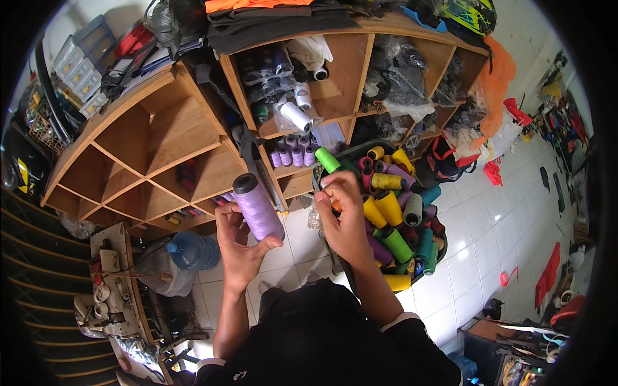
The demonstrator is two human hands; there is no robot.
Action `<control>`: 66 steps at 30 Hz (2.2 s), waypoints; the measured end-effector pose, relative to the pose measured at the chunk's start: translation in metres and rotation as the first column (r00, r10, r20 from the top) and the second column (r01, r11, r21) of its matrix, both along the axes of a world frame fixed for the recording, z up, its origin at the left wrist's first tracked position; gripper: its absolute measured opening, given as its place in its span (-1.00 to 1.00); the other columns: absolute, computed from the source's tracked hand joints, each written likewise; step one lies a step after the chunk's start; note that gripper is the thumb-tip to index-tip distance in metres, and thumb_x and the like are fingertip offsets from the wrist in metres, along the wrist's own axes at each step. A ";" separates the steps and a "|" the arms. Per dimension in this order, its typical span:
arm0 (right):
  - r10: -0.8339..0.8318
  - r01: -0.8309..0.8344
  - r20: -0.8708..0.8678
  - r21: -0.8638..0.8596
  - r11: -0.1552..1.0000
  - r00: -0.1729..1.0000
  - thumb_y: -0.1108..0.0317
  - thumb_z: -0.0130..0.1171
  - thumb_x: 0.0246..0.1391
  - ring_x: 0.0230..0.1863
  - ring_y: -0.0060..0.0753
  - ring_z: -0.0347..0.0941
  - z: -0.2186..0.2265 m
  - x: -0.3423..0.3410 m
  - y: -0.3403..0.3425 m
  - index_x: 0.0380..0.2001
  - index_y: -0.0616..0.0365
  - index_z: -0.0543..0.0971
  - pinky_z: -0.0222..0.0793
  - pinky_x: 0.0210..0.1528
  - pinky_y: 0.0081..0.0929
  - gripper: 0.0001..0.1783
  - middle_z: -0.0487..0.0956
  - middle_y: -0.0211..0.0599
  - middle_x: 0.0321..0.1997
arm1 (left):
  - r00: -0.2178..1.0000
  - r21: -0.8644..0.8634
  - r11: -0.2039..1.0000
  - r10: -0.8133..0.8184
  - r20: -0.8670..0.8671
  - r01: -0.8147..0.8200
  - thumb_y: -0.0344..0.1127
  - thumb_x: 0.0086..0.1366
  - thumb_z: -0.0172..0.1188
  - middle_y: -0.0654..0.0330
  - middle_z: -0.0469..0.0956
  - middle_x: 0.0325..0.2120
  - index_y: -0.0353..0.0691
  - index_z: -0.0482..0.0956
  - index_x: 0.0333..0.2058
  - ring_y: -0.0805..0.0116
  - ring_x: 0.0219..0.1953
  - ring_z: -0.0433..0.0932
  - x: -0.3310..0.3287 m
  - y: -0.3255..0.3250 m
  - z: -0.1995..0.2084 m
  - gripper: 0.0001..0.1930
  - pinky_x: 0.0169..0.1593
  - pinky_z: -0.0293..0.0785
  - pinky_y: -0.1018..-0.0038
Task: The person picks up thread spools from a basket, briefly handles them, and places them into compartments of a wooden shelving unit. This process is repeated for several spools of different colors.
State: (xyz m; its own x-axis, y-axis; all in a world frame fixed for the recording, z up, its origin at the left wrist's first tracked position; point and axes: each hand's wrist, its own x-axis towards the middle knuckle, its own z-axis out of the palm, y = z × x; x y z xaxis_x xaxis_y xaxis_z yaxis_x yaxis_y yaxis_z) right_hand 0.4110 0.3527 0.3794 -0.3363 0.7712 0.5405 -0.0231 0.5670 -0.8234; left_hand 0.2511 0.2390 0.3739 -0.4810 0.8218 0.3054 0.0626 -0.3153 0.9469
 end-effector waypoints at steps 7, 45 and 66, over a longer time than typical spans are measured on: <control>0.177 -0.177 0.008 0.037 0.983 0.984 0.54 0.32 -0.08 -0.22 -0.34 0.49 0.016 -0.009 -0.018 -0.28 0.20 0.65 0.38 -0.17 -0.49 -0.78 0.55 -0.23 -0.30 | 0.998 -0.014 0.999 0.046 -0.043 -0.047 -0.30 -0.24 0.63 0.17 0.36 -0.09 -0.19 0.18 -0.07 0.36 -0.04 0.46 0.006 0.003 0.002 -0.17 0.03 0.48 0.38; 0.150 -0.155 -0.118 -0.030 0.988 0.982 0.58 0.30 -0.04 -0.30 -0.43 0.49 0.005 -0.029 -0.027 -0.30 0.24 0.64 0.35 -0.24 -0.54 -0.82 0.57 -0.27 -0.34 | 0.995 0.058 0.998 0.014 0.103 -0.020 -0.23 -0.25 0.64 0.14 0.42 -0.12 -0.21 0.19 -0.07 0.33 -0.06 0.49 0.003 0.004 -0.002 -0.16 0.04 0.45 0.38; -0.362 0.370 0.101 -0.073 0.926 0.927 0.57 0.04 0.07 -0.32 -0.44 0.38 -0.089 0.031 0.059 -0.15 0.25 0.47 0.31 -0.18 -0.57 -0.76 0.43 -0.27 -0.29 | 0.990 -0.047 0.999 0.028 0.138 -0.022 -0.38 0.01 0.50 0.13 0.45 -0.07 -0.24 0.24 0.00 0.37 -0.02 0.45 -0.013 -0.006 -0.019 -0.33 0.08 0.38 0.40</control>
State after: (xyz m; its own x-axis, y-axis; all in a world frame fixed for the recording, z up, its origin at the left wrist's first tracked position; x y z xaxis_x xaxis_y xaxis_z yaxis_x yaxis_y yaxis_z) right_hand 0.4415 0.4114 0.2901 -0.0624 0.8927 0.4464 0.2434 0.4473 -0.8606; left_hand 0.2378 0.2332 0.3545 -0.5368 0.8204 0.1968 -0.0633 -0.2718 0.9603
